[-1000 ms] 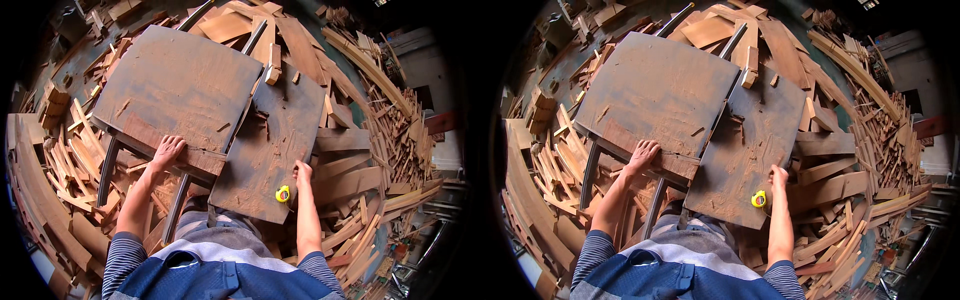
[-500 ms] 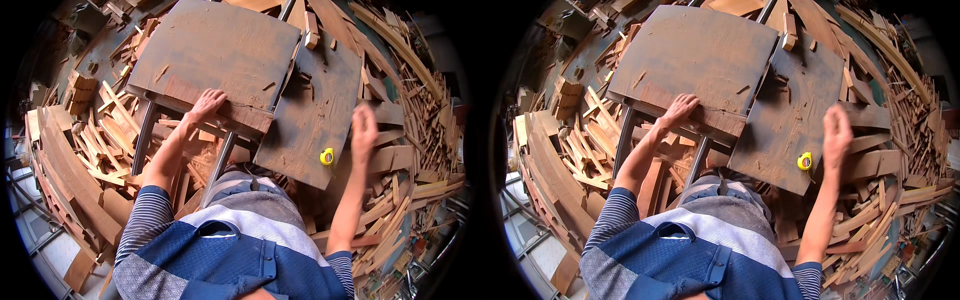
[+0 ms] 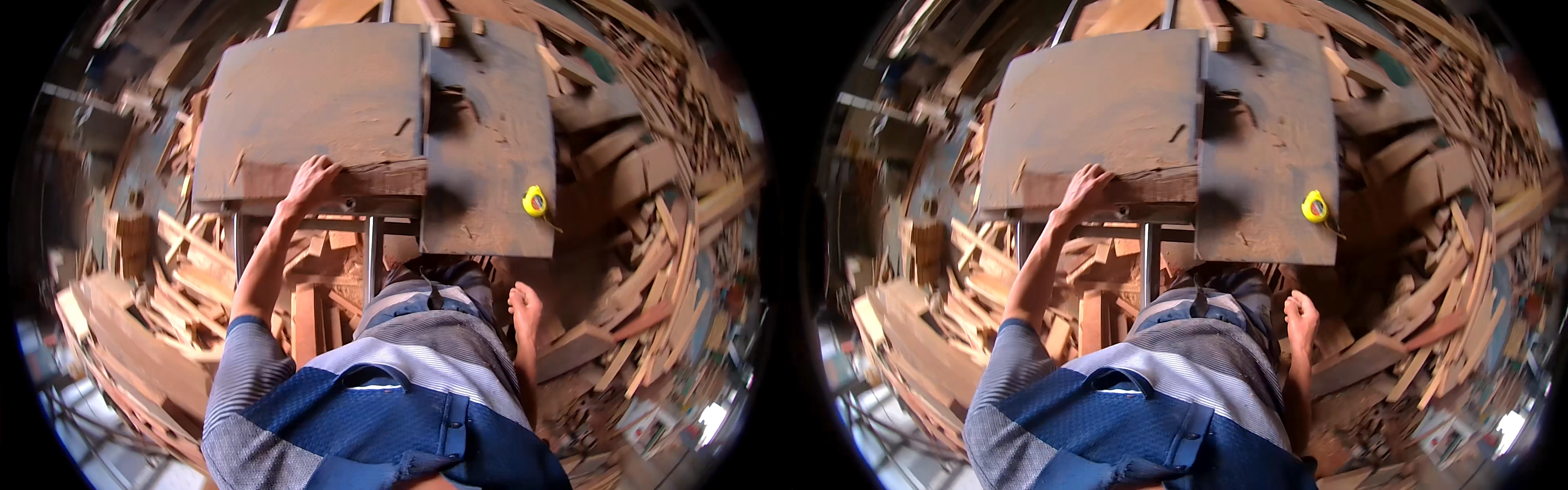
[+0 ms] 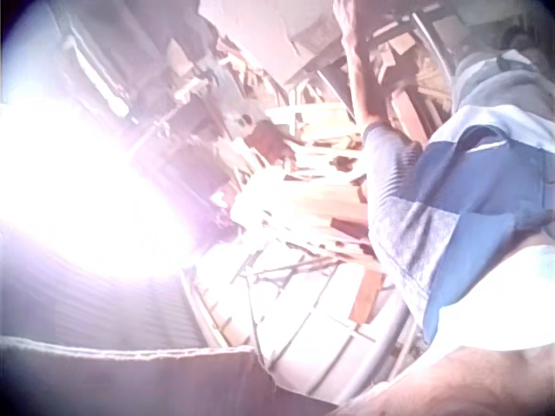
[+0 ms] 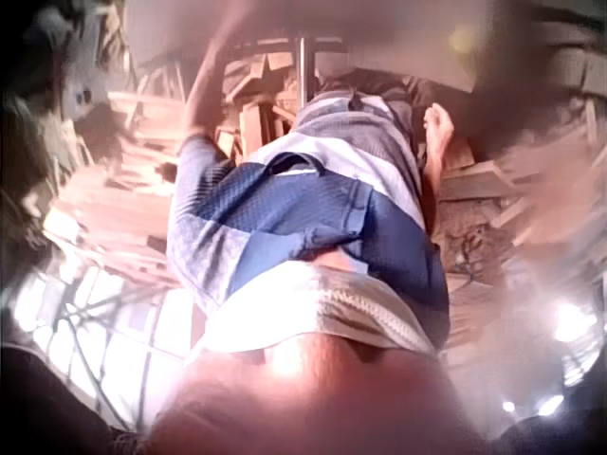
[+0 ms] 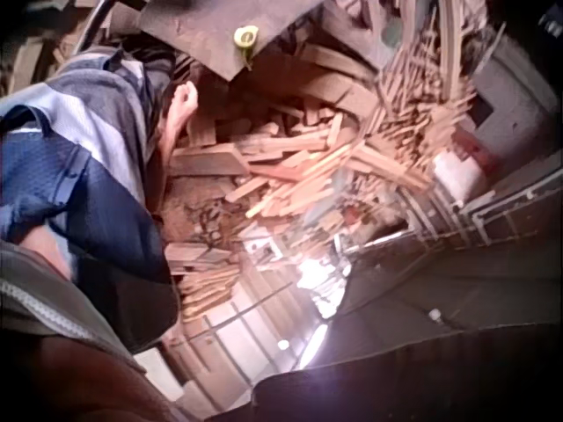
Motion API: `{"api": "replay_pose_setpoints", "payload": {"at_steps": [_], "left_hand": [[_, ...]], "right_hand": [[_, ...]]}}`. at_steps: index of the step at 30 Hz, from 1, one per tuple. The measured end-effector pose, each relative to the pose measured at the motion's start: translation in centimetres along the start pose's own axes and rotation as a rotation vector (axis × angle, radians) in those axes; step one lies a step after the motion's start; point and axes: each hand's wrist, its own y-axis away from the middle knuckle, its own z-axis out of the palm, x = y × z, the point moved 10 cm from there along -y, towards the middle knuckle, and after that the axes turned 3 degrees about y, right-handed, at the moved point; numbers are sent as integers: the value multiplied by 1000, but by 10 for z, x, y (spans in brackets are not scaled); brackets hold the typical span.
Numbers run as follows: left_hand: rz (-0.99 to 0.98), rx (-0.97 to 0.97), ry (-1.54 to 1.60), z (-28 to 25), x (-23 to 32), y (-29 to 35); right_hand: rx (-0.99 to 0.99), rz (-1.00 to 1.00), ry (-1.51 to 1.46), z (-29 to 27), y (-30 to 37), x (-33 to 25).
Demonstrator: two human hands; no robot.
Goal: The person picks up a curved piece of wood from a pile, places it on a table, and uses a yellow tape measure to measure its length, repeating this process with a larger wooden plank.
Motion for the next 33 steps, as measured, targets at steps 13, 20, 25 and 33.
{"api": "replay_pose_setpoints", "payload": {"at_steps": [13, 20, 25, 33], "left_hand": [[-179, -24, 1025, -55, 216, -36], [13, -335, 2043, 27, 403, -94], [-397, -623, 2302, 107, 511, -80], [-247, -950, 2099, 200, 645, -15]], "right_hand": [[-182, -273, -205, 48, 24, -110], [228, -311, -256, -63, 83, -86], [396, -206, -342, -162, 130, -5], [541, -134, -27, -213, 207, 60]]}}
